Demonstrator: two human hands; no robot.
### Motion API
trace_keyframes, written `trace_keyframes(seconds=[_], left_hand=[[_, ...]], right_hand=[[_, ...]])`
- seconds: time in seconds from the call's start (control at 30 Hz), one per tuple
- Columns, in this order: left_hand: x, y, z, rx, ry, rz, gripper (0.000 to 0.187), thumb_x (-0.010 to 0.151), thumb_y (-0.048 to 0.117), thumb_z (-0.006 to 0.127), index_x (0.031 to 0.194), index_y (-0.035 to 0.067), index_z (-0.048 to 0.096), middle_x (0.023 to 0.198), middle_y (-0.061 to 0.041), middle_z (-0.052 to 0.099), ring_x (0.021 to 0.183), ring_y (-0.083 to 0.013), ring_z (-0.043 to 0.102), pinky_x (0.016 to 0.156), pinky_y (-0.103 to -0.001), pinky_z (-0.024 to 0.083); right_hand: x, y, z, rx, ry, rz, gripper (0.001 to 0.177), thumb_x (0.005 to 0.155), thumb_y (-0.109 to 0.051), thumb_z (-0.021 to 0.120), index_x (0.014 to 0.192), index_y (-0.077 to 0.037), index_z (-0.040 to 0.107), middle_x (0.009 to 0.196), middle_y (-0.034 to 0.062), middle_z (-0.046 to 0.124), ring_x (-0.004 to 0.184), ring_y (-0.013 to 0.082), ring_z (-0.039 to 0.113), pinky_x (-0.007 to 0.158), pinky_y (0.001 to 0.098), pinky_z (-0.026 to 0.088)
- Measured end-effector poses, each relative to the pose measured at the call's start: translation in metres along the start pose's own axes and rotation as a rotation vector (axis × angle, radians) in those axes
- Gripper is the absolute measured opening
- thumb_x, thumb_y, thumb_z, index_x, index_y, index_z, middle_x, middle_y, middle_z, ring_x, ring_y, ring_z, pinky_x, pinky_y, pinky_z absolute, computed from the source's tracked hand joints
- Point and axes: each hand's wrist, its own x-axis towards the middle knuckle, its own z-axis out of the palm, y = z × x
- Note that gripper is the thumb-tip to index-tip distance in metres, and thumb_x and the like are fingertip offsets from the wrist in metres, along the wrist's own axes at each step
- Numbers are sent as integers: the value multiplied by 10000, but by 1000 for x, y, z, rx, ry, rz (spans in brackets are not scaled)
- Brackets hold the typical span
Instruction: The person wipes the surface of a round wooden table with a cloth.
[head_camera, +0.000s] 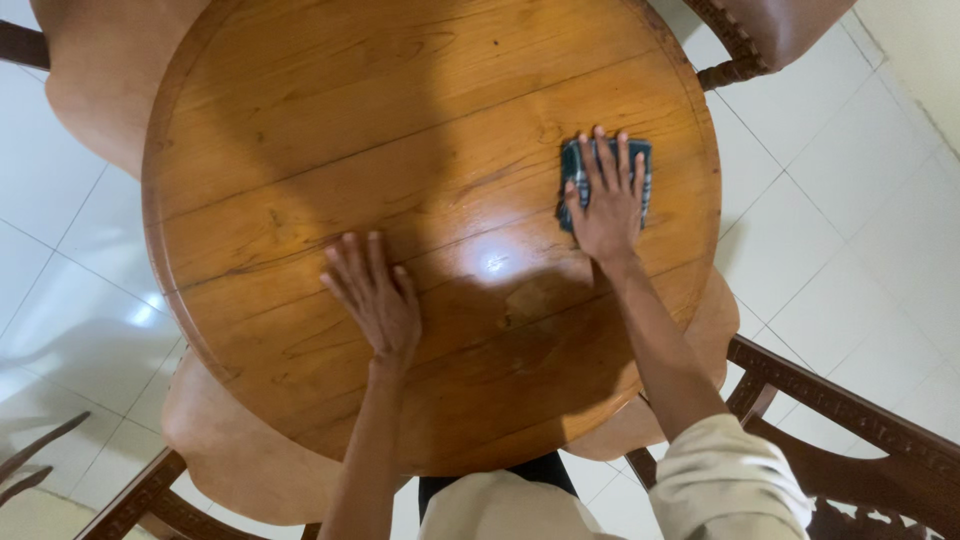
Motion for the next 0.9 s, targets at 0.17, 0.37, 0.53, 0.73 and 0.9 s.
trace_keyframes(seconds=[0.17, 0.37, 0.53, 0.73, 0.9], left_hand=[[-20, 32, 2, -181, -143, 271, 600, 1091, 353, 436, 1652, 199, 290, 1742, -73, 148, 1611, -342, 70, 1296, -599, 37], [-18, 42, 3, -96, -163, 302, 589, 1067, 356, 469, 1629, 260, 323, 1718, -68, 193, 1584, -366, 113, 1258, -636, 46], [-16, 38, 6, -113, -126, 322, 575, 1052, 308, 501, 1611, 278, 369, 1717, -70, 207, 1589, -367, 123, 1265, -639, 50], [-18, 31, 14, -177, -76, 307, 500, 1071, 270, 492, 1570, 256, 458, 1726, -47, 251, 1611, -343, 145, 1296, -624, 52], [-18, 30, 13, -301, -36, 305, 536, 1081, 292, 446, 1607, 194, 420, 1710, -60, 297, 1602, -340, 173, 1296, -624, 69]], right_hand=[[18, 22, -21, 93, 35, 89, 653, 1097, -475, 271, 1678, -189, 187, 1760, 40, 146, 1622, 274, 31, 1321, 506, -8], [11, 0, -15, 94, 84, 128, 650, 1106, -437, 271, 1693, -173, 179, 1771, 40, 125, 1630, 310, 33, 1324, 517, -11], [-14, -63, 16, -56, -6, -30, 695, 1096, -543, 229, 1677, -176, 129, 1747, 34, 35, 1603, 300, -24, 1302, 540, -30], [-79, -123, 33, 11, 3, -222, 689, 1060, -523, 245, 1651, -171, 202, 1729, 50, 108, 1591, 302, 40, 1288, 546, -1], [-143, -130, 29, 184, 112, -297, 604, 1068, -415, 417, 1623, -177, 394, 1715, 52, 290, 1606, 317, 203, 1311, 547, 106]])
